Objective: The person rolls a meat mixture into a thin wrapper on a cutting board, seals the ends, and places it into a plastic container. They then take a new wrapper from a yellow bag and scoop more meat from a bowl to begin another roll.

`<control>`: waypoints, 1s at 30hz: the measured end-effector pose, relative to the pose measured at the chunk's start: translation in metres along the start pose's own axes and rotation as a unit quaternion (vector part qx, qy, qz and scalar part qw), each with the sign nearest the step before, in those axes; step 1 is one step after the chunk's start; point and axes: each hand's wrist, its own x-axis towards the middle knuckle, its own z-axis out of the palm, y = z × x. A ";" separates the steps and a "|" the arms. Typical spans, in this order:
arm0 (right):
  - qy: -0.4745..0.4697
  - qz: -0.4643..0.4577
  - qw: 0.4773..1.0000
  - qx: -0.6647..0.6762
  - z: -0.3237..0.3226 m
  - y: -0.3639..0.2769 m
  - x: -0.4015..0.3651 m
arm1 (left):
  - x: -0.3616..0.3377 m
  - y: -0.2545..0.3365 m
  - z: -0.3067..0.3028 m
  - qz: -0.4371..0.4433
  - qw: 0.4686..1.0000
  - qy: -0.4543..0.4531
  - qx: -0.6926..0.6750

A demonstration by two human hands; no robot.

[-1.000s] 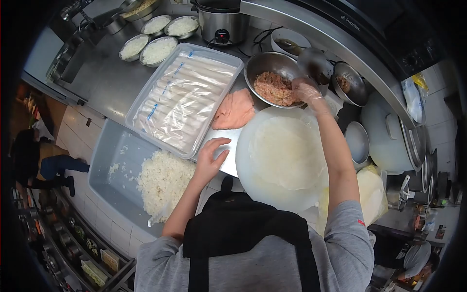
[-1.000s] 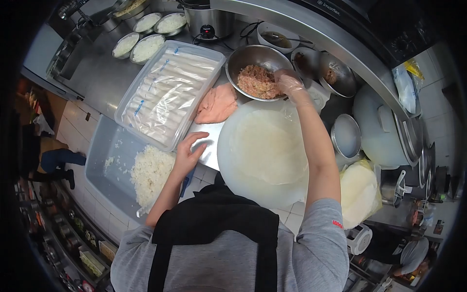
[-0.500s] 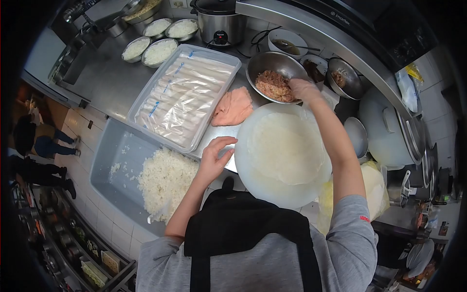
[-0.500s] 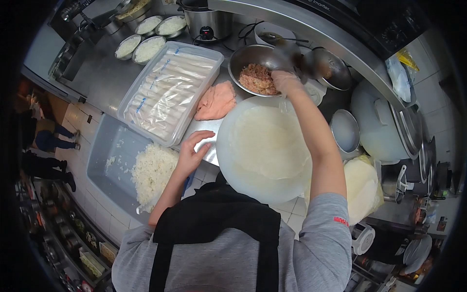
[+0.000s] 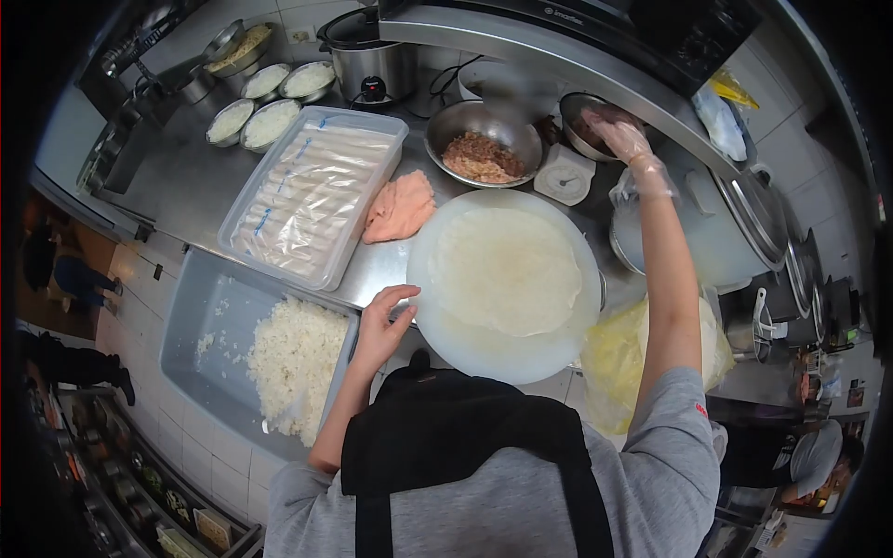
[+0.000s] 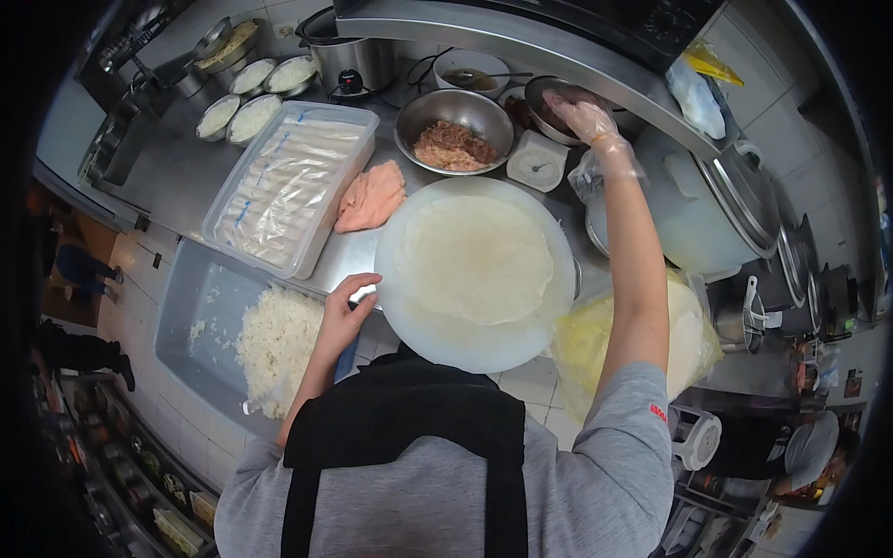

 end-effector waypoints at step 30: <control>0.147 0.134 0.818 0.540 -0.016 0.034 -0.083 | 0.322 0.106 0.192 -0.178 0.924 -0.051 -0.334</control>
